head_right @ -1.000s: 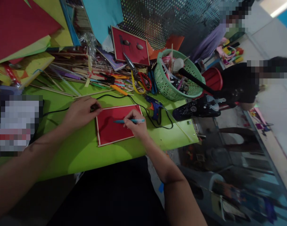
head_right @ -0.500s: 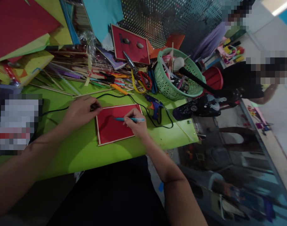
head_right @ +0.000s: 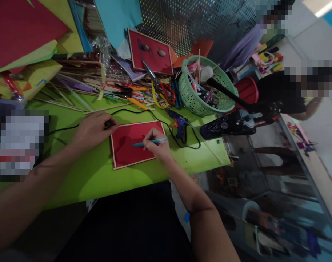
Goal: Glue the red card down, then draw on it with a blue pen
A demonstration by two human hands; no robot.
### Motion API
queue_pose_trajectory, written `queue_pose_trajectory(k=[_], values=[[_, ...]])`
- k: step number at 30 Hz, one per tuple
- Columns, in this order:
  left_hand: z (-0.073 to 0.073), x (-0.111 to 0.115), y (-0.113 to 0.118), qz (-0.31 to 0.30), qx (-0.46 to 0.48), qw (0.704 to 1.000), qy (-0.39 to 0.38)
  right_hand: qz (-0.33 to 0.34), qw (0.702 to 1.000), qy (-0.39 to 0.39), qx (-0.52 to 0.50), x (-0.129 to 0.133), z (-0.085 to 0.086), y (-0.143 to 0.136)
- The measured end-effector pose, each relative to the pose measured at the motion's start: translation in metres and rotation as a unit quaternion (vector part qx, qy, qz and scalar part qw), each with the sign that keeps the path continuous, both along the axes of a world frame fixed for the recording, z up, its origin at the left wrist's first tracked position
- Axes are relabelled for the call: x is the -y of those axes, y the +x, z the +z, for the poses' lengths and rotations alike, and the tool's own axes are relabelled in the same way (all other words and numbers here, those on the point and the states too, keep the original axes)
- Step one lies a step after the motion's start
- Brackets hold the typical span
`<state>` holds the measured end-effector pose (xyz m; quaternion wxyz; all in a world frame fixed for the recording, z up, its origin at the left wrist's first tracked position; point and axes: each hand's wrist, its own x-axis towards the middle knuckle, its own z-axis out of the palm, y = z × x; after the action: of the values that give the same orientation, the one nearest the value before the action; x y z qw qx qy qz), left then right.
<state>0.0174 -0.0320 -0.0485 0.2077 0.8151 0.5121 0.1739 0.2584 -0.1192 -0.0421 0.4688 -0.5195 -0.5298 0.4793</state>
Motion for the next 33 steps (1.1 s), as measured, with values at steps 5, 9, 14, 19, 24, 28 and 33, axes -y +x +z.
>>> queue_pose_trajectory(k=[5, 9, 14, 19, 24, 28, 33], values=[[-0.0001, -0.0007, -0.0006, -0.003, -0.001, 1.0, 0.004, -0.066, 0.998, 0.004, -0.012, -0.0032, -0.0012, 0.0017], [0.0002, -0.0006, -0.0005, 0.004, -0.005, 1.0, -0.002, -0.065, 0.998, 0.002, 0.015, -0.0049, -0.0007, 0.0011], [0.0015, 0.0001, -0.0001, 0.003, -0.007, 1.0, -0.002, -0.063, 0.997, -0.006, 0.032, -0.0058, -0.0007, -0.0007], [0.0009, 0.0, -0.0006, 0.002, -0.002, 1.0, -0.006, -0.052, 0.998, -0.004, 0.032, -0.0066, -0.0012, -0.0007], [0.0003, -0.0003, -0.0005, 0.006, -0.004, 1.0, -0.007, -0.052, 0.997, -0.011, 0.053, -0.0062, -0.0001, -0.0008], [0.0012, 0.0, -0.0002, 0.006, 0.0, 1.0, -0.008, -0.047, 0.997, -0.009, 0.055, -0.0065, -0.0009, -0.0007], [0.0031, 0.0002, -0.0002, 0.003, -0.002, 1.0, -0.017, -0.044, 0.998, 0.0, 0.055, -0.0066, 0.001, -0.001]])
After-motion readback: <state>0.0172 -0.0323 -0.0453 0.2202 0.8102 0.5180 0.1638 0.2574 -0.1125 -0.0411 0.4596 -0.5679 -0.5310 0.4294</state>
